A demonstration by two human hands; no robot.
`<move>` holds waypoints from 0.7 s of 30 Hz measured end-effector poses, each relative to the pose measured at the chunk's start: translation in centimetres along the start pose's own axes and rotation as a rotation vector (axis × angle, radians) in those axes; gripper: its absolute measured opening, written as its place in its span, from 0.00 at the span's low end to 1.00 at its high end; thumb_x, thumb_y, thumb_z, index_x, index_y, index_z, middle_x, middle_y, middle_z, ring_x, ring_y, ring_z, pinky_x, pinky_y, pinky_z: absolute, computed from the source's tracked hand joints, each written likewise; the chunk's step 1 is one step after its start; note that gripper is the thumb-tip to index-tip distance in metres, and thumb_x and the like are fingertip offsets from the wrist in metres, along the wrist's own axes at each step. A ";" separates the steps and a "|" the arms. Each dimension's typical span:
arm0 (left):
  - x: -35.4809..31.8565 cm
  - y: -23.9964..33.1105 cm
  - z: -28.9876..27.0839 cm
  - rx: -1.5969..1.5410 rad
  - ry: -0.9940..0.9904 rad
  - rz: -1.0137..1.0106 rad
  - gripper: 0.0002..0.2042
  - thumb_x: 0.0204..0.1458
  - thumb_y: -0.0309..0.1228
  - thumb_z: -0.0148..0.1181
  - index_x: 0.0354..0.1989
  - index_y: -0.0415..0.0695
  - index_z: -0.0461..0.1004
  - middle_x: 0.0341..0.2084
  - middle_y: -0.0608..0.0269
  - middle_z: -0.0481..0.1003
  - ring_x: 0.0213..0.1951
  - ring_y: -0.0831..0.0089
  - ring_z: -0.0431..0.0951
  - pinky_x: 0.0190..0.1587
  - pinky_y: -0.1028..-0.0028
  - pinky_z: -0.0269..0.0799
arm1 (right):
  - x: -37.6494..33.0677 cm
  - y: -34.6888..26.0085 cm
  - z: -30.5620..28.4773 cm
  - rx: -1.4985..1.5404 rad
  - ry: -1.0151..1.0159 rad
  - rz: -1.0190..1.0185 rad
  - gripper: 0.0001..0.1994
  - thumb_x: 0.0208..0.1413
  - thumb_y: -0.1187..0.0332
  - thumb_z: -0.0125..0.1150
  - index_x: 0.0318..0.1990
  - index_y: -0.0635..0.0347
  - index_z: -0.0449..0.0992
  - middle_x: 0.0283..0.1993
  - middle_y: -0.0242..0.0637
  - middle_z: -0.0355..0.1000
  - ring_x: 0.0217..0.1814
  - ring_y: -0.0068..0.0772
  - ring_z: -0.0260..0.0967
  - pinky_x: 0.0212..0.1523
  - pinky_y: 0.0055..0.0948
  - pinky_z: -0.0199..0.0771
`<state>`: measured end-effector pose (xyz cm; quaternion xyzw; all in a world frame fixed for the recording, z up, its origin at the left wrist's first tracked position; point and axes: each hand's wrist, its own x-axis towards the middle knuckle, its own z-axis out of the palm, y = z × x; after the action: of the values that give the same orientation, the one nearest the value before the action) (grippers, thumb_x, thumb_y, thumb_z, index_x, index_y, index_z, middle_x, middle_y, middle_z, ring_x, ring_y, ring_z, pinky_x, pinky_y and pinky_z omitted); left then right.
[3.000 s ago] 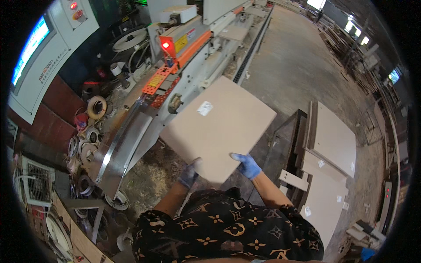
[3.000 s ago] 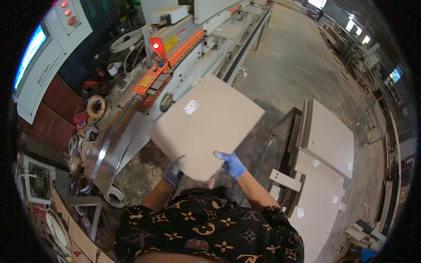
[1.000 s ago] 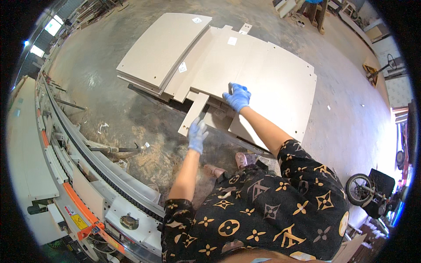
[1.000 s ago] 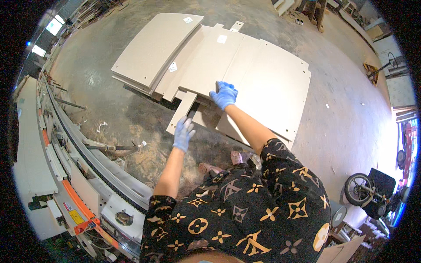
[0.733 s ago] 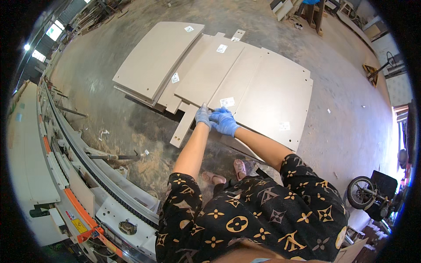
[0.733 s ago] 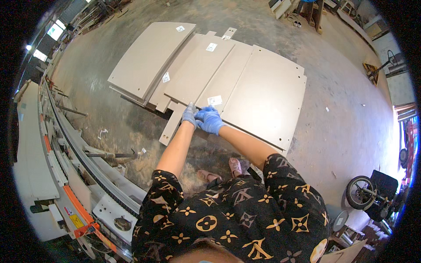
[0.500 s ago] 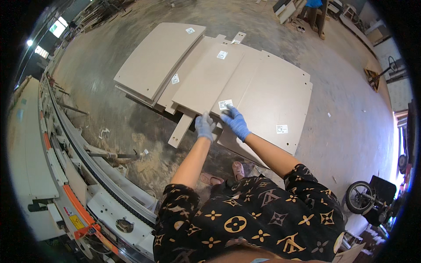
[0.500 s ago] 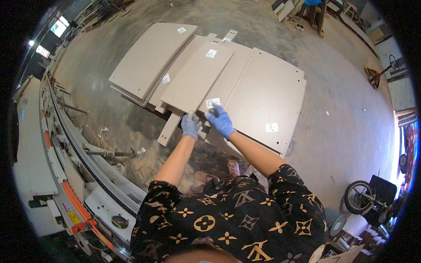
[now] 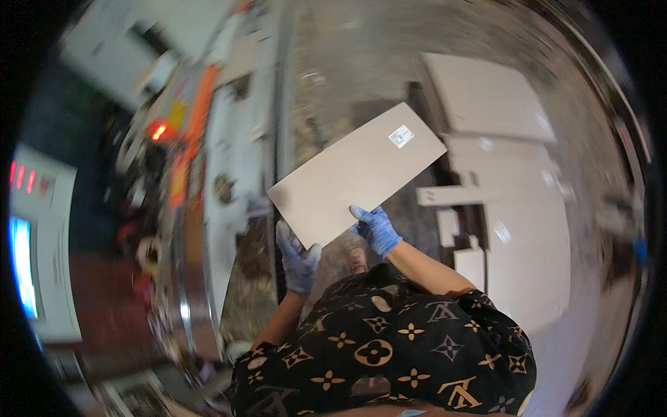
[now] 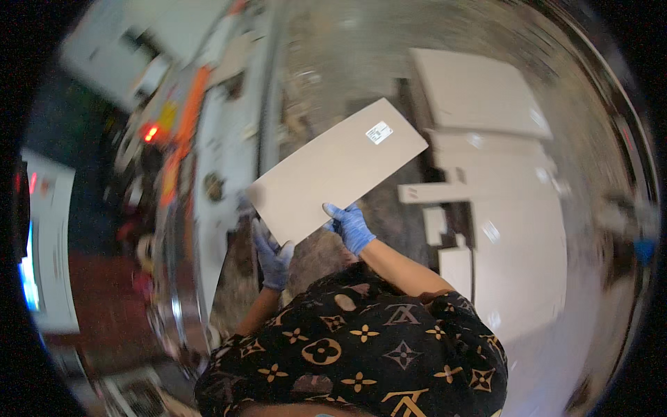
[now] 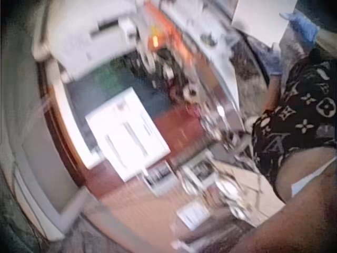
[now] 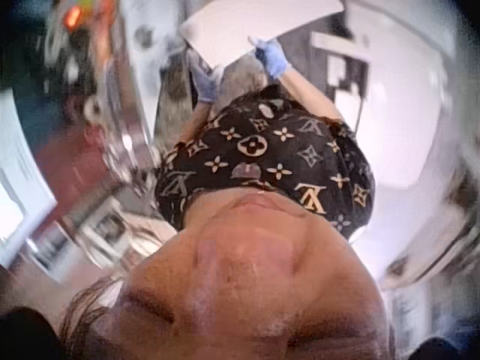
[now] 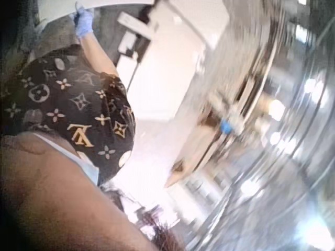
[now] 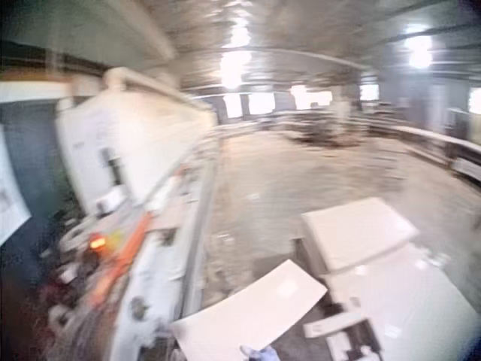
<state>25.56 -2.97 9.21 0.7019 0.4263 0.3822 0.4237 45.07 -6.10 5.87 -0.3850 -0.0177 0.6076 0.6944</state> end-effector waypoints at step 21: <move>-3.1 -15.4 -24.8 1.223 0.625 -0.539 0.37 0.40 0.56 0.61 0.60 0.55 0.62 0.65 0.43 0.47 0.62 0.43 0.51 0.63 0.53 0.47 | 13.8 26.4 24.2 -0.696 -0.699 0.635 0.29 0.50 0.61 0.63 0.59 0.53 0.59 0.42 0.32 0.71 0.36 0.28 0.70 0.33 0.31 0.71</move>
<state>-1.97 5.15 3.16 0.5421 0.8217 0.1409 -0.1054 14.83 17.19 2.05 -0.3537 -0.3280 0.8352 0.2641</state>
